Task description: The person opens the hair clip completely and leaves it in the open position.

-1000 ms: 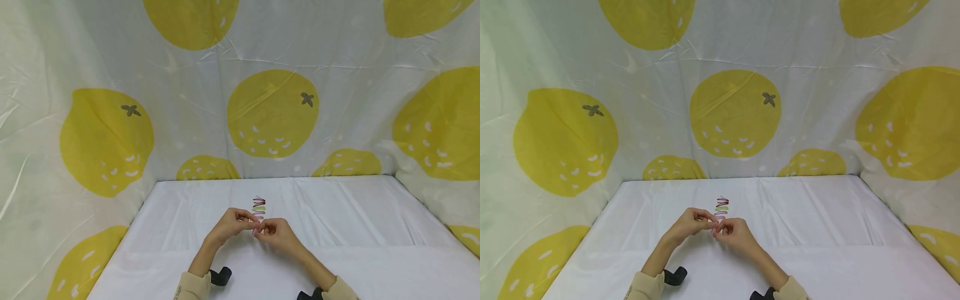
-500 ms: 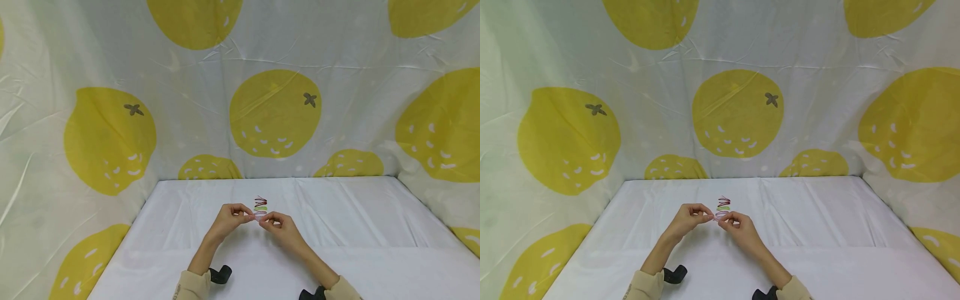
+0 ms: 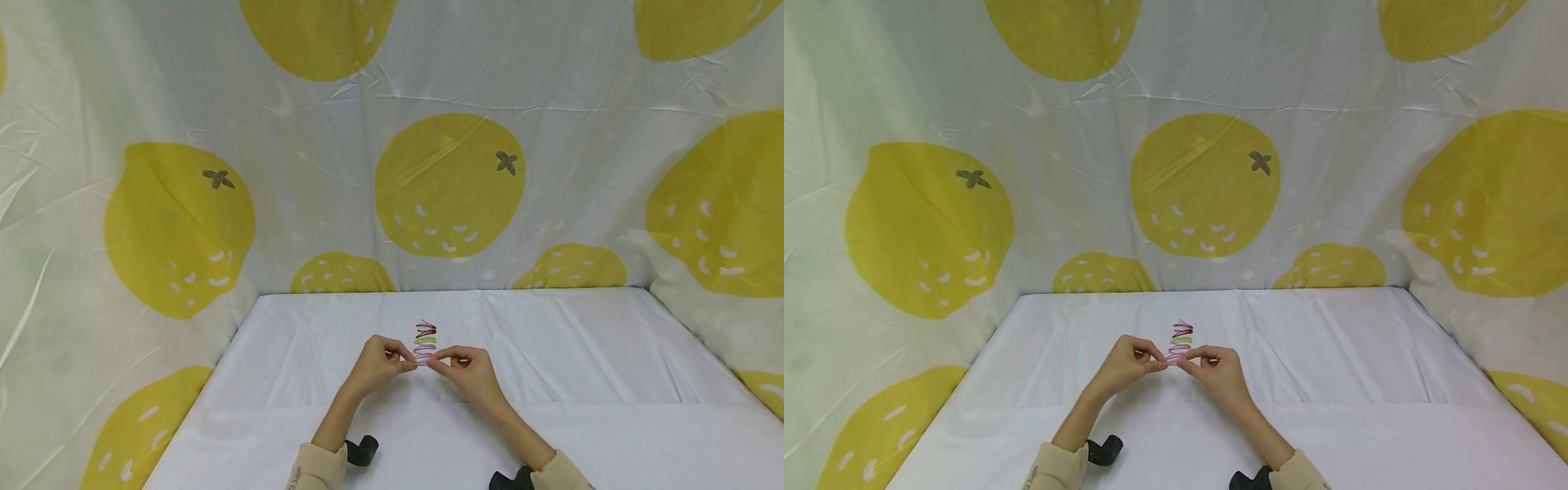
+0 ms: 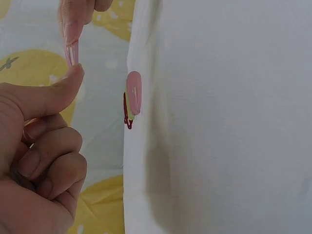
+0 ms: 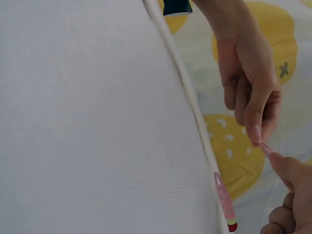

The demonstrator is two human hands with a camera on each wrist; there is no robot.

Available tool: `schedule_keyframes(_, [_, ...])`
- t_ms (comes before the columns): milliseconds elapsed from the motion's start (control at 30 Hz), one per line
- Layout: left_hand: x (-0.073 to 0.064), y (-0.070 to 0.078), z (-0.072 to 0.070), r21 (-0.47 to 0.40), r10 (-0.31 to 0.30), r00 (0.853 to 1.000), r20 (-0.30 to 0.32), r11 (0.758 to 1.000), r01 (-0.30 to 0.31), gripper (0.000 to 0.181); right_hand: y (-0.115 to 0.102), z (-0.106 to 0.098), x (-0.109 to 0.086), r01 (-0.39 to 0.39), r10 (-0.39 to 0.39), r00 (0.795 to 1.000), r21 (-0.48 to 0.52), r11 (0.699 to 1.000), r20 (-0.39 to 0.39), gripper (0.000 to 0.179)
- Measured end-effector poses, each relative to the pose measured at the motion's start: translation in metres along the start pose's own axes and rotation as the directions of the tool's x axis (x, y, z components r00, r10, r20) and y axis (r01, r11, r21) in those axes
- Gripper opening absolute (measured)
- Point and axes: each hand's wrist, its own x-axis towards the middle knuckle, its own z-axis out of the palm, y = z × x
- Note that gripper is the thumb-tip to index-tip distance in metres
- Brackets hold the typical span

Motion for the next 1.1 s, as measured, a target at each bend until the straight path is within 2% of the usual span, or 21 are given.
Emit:
schedule_keyframes(167, [0.001,-0.003,0.004,0.118,0.066,0.998,-0.017,0.991,-0.063,0.011,0.004,0.000,0.000,0.020,-0.020,1.000,-0.029,0.999,-0.006,0.012])
schedule_keyframes(267, [0.002,-0.003,0.008,0.233,0.129,0.990,-0.048,0.966,-0.115,0.013,0.004,0.001,-0.001,0.024,-0.025,0.999,-0.047,0.999,-0.022,0.012])
schedule_keyframes(400, [0.000,0.000,0.013,0.328,0.144,0.987,-0.071,0.938,-0.113,0.014,0.004,0.002,-0.002,0.014,-0.017,0.999,-0.073,0.997,-0.045,0.013])
schedule_keyframes(500, [-0.001,0.001,0.016,0.349,0.126,0.988,-0.087,0.933,-0.088,0.015,0.005,0.003,-0.002,0.008,-0.014,0.998,-0.103,0.995,-0.060,0.013])
schedule_keyframes(733, [-0.002,0.002,0.021,0.389,0.133,0.986,-0.100,0.917,-0.084,0.016,0.011,0.003,-0.002,0.028,-0.042,0.995,-0.159,0.987,-0.085,0.015])
schedule_keyframes(900, [0.000,0.000,0.019,0.390,0.118,0.987,-0.109,0.919,-0.067,0.012,0.014,0.003,0.000,0.014,-0.027,0.997,-0.167,0.986,-0.075,0.008])
schedule_keyframes(1100, [0.002,-0.004,0.015,0.412,0.119,0.988,-0.095,0.909,-0.069,0.003,0.016,0.003,0.002,0.036,-0.044,0.998,-0.186,0.982,-0.043,0.003])
